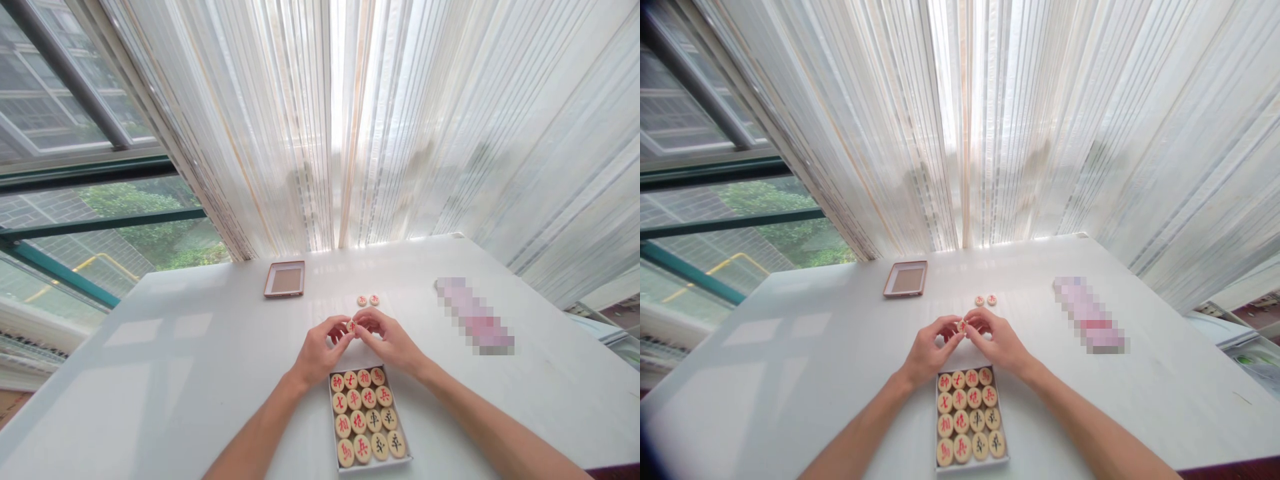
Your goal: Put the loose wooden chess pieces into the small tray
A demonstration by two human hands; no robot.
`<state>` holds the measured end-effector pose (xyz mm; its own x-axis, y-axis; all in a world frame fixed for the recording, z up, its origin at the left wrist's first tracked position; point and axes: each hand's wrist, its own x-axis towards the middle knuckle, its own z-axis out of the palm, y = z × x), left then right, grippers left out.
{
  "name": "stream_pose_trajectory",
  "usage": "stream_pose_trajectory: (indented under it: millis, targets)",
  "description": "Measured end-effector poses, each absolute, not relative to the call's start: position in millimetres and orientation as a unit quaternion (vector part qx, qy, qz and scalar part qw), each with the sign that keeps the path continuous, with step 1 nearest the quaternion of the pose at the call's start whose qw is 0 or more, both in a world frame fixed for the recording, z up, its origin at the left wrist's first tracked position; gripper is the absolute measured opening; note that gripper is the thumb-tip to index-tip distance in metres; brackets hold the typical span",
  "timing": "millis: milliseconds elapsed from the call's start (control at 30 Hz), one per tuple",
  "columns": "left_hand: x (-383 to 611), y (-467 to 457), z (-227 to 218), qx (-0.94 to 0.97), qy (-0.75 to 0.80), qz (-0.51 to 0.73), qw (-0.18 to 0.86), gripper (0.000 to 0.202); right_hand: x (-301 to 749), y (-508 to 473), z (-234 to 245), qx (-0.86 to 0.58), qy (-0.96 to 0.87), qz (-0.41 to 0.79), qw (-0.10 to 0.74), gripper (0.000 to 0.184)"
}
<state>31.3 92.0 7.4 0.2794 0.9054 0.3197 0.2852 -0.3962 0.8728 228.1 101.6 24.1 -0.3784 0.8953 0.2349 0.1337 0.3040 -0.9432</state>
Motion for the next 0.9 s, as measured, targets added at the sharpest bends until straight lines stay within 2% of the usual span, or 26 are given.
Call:
stream_pose_trajectory:
  millis: [900]
  targets:
    - [29.1,100.9,5.1,0.629,0.426,0.453,0.467,0.033,226.3,105.6,15.8,-0.382,-0.69,0.441,0.428,0.021]
